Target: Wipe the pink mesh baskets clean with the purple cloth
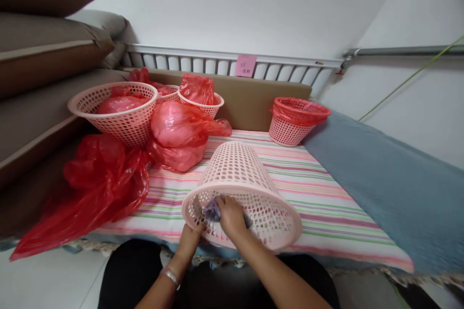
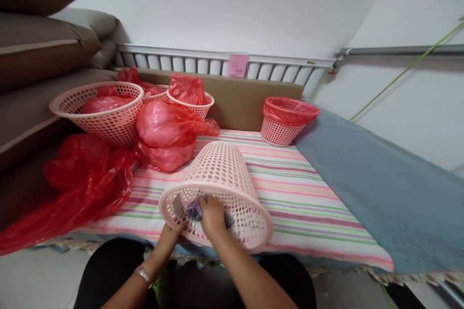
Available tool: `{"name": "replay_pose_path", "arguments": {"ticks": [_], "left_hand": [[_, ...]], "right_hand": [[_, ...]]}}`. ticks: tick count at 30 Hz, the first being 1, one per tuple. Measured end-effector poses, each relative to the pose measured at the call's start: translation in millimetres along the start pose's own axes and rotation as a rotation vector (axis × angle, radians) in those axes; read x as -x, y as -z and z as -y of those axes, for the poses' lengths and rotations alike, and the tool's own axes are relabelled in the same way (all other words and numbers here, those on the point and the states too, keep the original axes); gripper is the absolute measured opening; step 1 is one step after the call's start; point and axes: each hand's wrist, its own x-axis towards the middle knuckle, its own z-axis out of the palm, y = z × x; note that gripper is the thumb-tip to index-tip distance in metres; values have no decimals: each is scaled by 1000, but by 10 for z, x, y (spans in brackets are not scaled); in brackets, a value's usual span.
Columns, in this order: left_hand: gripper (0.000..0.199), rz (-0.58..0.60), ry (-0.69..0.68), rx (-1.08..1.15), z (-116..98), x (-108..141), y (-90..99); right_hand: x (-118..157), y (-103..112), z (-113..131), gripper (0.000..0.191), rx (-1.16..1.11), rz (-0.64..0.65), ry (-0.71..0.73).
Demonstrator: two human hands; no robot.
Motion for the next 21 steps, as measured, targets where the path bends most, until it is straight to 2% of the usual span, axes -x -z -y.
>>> {"name": "replay_pose_path", "arguments": {"ticks": [2, 5, 10, 15, 18, 21], "left_hand": [[47, -24, 22, 6, 8, -16, -5], [43, 30, 15, 7, 46, -9, 2], [46, 33, -15, -40, 81, 56, 22], [41, 88, 2, -121, -64, 143, 39], [44, 120, 70, -190, -158, 194, 38], [54, 109, 73, -210, -228, 231, 32]], "right_hand": [[299, -59, 103, 36, -4, 29, 39], [595, -95, 150, 43, -35, 47, 106], [710, -67, 87, 45, -66, 36, 159], [466, -27, 19, 44, -44, 2, 131], [102, 29, -64, 40, -18, -14, 73], [-312, 88, -217, 40, -70, -51, 8]]}}
